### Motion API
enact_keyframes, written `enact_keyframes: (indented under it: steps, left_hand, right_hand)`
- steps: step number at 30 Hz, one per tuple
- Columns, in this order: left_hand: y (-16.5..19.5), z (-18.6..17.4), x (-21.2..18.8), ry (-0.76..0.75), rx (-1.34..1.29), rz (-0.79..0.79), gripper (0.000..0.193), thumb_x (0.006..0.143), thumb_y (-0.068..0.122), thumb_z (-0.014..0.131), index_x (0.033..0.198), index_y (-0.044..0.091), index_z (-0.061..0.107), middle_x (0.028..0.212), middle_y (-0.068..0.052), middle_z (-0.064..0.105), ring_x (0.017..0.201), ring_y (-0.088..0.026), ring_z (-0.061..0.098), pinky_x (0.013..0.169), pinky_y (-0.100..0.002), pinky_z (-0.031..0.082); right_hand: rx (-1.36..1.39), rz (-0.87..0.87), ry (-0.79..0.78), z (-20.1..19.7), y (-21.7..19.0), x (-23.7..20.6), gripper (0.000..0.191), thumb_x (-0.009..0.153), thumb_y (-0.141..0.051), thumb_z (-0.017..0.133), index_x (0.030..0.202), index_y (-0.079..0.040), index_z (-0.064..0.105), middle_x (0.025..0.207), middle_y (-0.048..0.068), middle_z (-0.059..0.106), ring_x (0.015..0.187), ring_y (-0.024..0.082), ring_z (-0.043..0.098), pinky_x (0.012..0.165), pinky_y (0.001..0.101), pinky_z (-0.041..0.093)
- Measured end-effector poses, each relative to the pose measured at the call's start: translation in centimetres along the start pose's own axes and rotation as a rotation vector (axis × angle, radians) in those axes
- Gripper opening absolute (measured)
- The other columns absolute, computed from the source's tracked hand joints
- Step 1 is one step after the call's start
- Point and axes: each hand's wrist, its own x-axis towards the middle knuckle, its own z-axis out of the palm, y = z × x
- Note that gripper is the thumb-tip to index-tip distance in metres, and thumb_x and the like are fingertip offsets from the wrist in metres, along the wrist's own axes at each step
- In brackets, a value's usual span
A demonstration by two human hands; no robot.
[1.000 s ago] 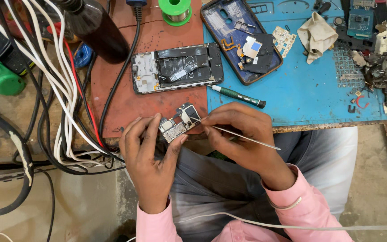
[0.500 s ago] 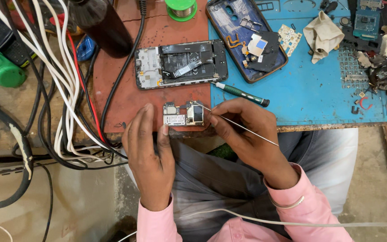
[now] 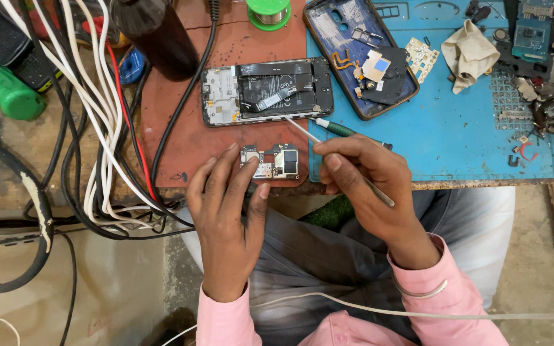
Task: The person works on a disassembled smartphone motherboard at a repair bench, holding the board with one hand while using tweezers to pick at and reposition small components. They brush the board clean, apply liquid from a bottle, and continue manipulating connectors and parts on the board with tweezers.
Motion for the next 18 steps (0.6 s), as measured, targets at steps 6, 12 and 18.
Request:
enact_keyframes:
  steps: [6, 12, 18]
  left_hand:
    - [-0.2, -0.2, -0.2, 0.0, -0.007, -0.003, 0.03, 0.103, 0.019, 0.065, 0.131, 0.01, 0.068, 0.147, -0.01, 0.06, 0.137, -0.035, 0.049, 0.117, -0.046, 0.035]
    - [-0.3, -0.2, -0.2, 0.011, -0.038, -0.002, 0.023, 0.103, 0.018, 0.064, 0.123, 0.008, 0.068, 0.147, -0.011, 0.06, 0.136, -0.036, 0.049, 0.116, -0.046, 0.035]
    - [-0.3, 0.0, -0.4, -0.015, -0.03, -0.008, 0.018, 0.107, 0.016, 0.06, 0.121, 0.008, 0.066, 0.15, -0.011, 0.059, 0.137, -0.036, 0.048, 0.117, -0.046, 0.035]
  right_hand:
    - [0.011, -0.274, -0.178, -0.6, -0.8, -0.1, 0.066, 0.087, -0.027, 0.077, 0.14, 0.004, 0.053, 0.133, 0.014, 0.063, 0.104, 0.016, 0.063, 0.082, 0.0278, 0.058]
    - [0.069, -0.18, -0.08, -0.1, -0.6, -0.1, 0.034, 0.106, -0.012, 0.054, 0.138, 0.002, 0.055, 0.134, 0.016, 0.068, 0.102, 0.016, 0.07, 0.082, 0.0274, 0.062]
    - [0.024, -0.211, -0.029, 0.3, -1.1, -0.2, 0.029, 0.105, -0.01, 0.056, 0.133, -0.007, 0.056, 0.119, 0.009, 0.075, 0.082, 0.007, 0.059, 0.072, 0.0228, 0.047]
